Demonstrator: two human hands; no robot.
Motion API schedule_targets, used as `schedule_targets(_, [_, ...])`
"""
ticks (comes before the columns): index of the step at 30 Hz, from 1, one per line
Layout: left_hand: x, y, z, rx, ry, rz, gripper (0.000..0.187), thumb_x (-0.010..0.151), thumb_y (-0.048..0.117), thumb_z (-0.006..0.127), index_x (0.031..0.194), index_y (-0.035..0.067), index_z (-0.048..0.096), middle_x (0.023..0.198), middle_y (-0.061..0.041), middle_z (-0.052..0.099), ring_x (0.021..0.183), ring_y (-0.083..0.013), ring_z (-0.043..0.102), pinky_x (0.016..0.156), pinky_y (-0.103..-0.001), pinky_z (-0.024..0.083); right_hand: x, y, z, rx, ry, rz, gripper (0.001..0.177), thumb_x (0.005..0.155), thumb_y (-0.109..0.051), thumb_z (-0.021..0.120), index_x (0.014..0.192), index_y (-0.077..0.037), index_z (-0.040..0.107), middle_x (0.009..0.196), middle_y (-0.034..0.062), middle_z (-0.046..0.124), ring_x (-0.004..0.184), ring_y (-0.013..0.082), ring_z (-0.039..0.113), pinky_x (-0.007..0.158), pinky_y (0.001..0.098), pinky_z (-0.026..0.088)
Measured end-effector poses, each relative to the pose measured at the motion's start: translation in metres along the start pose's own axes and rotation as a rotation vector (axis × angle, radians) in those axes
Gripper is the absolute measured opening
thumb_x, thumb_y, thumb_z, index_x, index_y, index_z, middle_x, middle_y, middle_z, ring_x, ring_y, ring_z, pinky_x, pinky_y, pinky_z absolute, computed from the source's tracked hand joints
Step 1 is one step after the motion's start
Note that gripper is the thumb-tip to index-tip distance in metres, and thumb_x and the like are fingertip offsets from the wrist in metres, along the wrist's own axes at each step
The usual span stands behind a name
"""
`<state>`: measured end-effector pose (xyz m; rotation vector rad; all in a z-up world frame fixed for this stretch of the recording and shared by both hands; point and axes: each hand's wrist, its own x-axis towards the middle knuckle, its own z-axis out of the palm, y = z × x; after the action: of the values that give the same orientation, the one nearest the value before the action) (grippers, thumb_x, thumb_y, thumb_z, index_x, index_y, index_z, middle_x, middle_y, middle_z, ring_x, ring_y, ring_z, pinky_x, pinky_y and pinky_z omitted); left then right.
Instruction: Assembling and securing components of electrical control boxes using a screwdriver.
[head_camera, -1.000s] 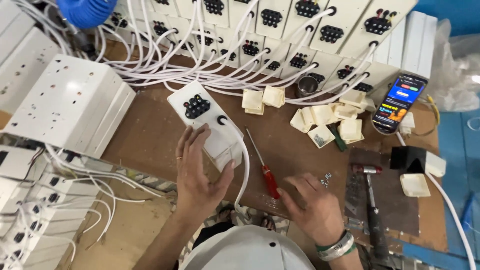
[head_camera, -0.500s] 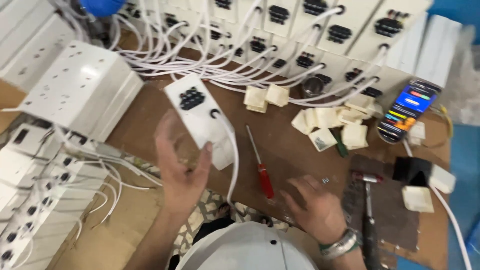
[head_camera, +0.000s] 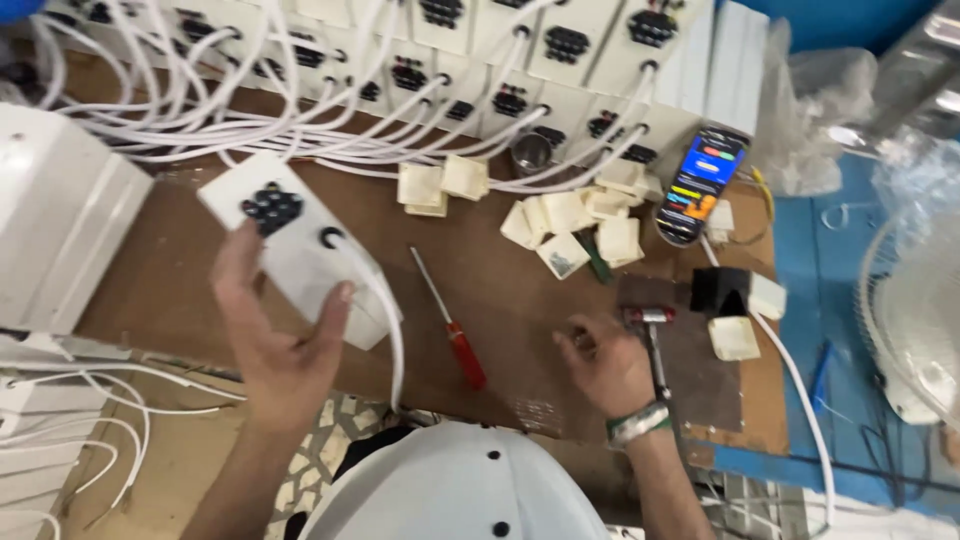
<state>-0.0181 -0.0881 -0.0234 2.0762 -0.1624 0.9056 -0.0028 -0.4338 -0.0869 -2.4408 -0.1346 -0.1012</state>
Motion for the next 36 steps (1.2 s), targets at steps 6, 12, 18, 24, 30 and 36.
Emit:
schedule_targets(6, [-0.005,0.007,-0.009,-0.009,0.043,-0.039,0.089,0.092,0.007,0.081,0.16,0.0,0.025,0.16,-0.023,0.032,0.15,-0.0353,0.042,0.127,-0.048,0.043,0.073,0.008,0.054,0.059,0.092,-0.121,0.028,0.085,-0.022,0.08,0.107,-0.005,0.075,0.103,0.0154,0.075,0.083,0.0272,0.077,0.068,0.0364,0.062])
schedule_targets(12, [-0.023,0.021,-0.036,-0.027,0.133,-0.314,0.083,0.093,0.016,0.077,0.157,-0.002,0.027,0.158,-0.021,0.035,0.145,-0.0318,0.046,0.116,-0.046,0.047,0.147,-0.008,0.125,0.127,-0.068,-0.133,0.035,0.088,-0.028,0.081,0.115,-0.008,0.074,0.106,0.0145,0.077,0.097,0.0281,0.075,0.083,0.0417,0.061])
schedule_targets(18, [-0.048,0.018,-0.059,0.04,0.192,-0.326,0.073,0.091,0.015,0.077,0.15,0.0,0.037,0.153,-0.019,0.04,0.133,-0.0278,0.055,0.108,-0.039,0.053,0.19,-0.052,0.163,-0.019,0.037,-0.182,0.029,0.087,-0.023,0.079,0.109,-0.005,0.073,0.102,0.0167,0.071,0.092,0.0345,0.07,0.083,0.0446,0.058])
schedule_targets(24, [-0.052,0.016,-0.074,0.058,0.192,-0.51,0.058,0.086,0.013,0.078,0.136,0.004,0.052,0.148,-0.017,0.048,0.131,-0.0263,0.055,0.097,-0.038,0.055,0.212,-0.076,0.186,-0.157,0.039,-0.31,0.027,0.084,-0.025,0.075,0.105,-0.008,0.076,0.109,0.0189,0.072,0.094,0.0379,0.069,0.08,0.0473,0.056])
schedule_targets(30, [-0.045,0.007,-0.088,0.067,0.123,-0.536,0.054,0.084,0.014,0.078,0.131,0.004,0.056,0.144,-0.016,0.052,0.126,-0.0272,0.058,0.093,-0.037,0.056,0.23,-0.126,0.188,-0.16,-0.144,0.042,0.051,0.08,-0.046,0.08,0.103,-0.002,0.071,0.098,0.0205,0.075,0.092,0.0378,0.072,0.084,0.0461,0.058])
schedule_targets(36, [-0.036,-0.002,-0.1,0.019,0.075,-0.533,0.047,0.084,0.014,0.079,0.125,0.005,0.059,0.144,-0.017,0.052,0.127,-0.0282,0.059,0.095,-0.038,0.057,0.242,-0.092,0.208,-0.143,-0.11,0.079,0.045,0.074,-0.029,0.078,0.111,-0.004,0.068,0.092,0.0162,0.08,0.091,0.0332,0.075,0.087,0.0424,0.059])
